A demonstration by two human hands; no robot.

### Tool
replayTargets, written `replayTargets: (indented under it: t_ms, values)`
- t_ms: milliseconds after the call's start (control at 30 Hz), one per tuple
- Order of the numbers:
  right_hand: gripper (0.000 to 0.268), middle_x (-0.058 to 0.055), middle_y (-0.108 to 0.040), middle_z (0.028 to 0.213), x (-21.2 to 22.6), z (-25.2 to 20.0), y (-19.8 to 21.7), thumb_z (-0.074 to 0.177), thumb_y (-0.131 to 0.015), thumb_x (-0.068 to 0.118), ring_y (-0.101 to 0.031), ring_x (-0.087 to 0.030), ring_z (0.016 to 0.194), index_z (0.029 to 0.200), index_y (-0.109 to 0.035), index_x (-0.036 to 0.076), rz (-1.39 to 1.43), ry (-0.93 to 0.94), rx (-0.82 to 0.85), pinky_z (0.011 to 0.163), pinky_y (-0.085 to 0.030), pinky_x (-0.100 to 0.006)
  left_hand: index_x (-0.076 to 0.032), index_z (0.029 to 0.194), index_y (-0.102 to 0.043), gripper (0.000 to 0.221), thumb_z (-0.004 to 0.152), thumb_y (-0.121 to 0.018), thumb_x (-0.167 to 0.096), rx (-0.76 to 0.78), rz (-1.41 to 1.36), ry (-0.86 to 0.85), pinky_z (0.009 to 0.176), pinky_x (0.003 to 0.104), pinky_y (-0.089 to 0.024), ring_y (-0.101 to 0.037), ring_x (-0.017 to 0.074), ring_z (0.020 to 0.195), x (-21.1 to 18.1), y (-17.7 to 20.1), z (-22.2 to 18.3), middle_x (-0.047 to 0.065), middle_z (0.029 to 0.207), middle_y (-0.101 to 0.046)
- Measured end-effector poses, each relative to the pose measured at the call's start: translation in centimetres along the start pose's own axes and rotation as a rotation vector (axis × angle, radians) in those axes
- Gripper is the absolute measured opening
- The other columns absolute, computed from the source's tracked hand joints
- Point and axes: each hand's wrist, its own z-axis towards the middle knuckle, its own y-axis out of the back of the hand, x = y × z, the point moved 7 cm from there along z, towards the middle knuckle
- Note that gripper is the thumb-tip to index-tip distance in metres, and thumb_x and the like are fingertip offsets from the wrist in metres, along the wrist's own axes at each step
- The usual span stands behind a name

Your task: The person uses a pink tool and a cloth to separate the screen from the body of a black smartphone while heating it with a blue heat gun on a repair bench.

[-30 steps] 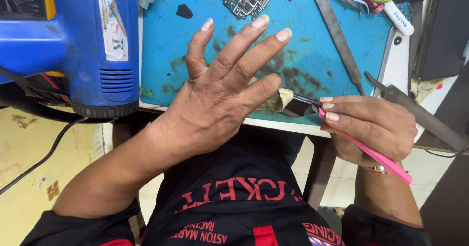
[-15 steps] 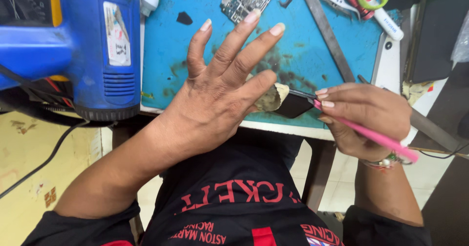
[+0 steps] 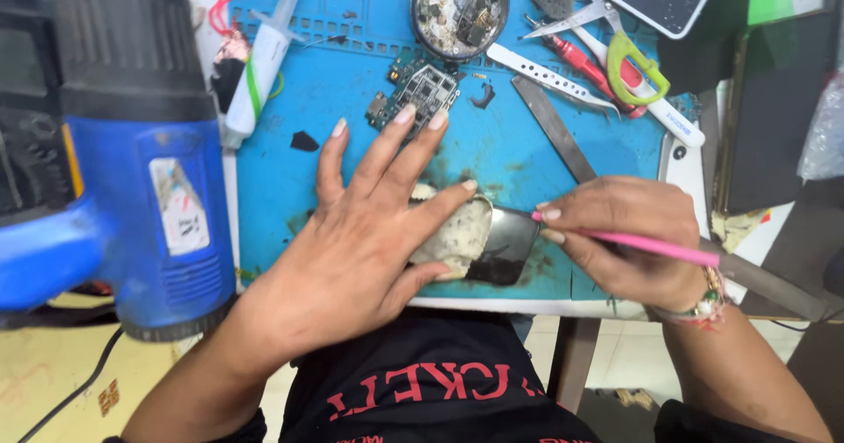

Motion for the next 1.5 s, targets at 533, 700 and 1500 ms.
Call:
replayTargets:
  t_ms: [533, 700, 1500]
  values:
    - [0.022, -0.012, -0.075, 0.09, -1.3, 0.7, -0.1, 0.075, -0.079, -0.004, -0.078, -0.025, 0.084, 0.096, -0.071, -0.001, 0.023, -0.019, 0.041, 0.075, -0.063, -0.033, -0.018, 0.142, -0.056, 0.065, 0.088, -0.073, -0.047, 0.027, -0.021, 0.031, 0.115, 0.071, -0.002, -0.012, 0.0368, 0.153, 1.5, -1.2, 0.1, 0.021, 0.164, -0.019]
    - [0.017, -0.011, -0.076, 0.088, -2.0, 0.6, 0.1, 0.08, -0.079, 0.002, -0.078, -0.022, 0.08, 0.095, -0.073, 0.0, 0.094, -0.228, 0.077, 0.073, -0.062, -0.03, -0.017, 0.141, -0.057, 0.064, 0.086, -0.074, -0.045, 0.044, -0.022, 0.038, 0.116, 0.071, -0.002, -0.012, 0.0368, 0.153, 1.5, -1.2, 0.0, 0.021, 0.164, -0.019]
    - [0.011, 0.001, -0.071, 0.07, -2.9, 1.7, -0.1, 0.085, -0.08, 0.011, -0.057, -0.003, 0.062, 0.092, -0.08, 0.002, 0.223, -0.72, 0.149, 0.051, -0.044, -0.02, -0.008, 0.15, -0.055, 0.076, 0.092, -0.076, -0.051, 0.007, 0.21, -0.128, 0.119, 0.065, 0.005, -0.02, 0.0344, 0.158, -2.1, -2.6, 1.1, 0.02, 0.17, -0.028]
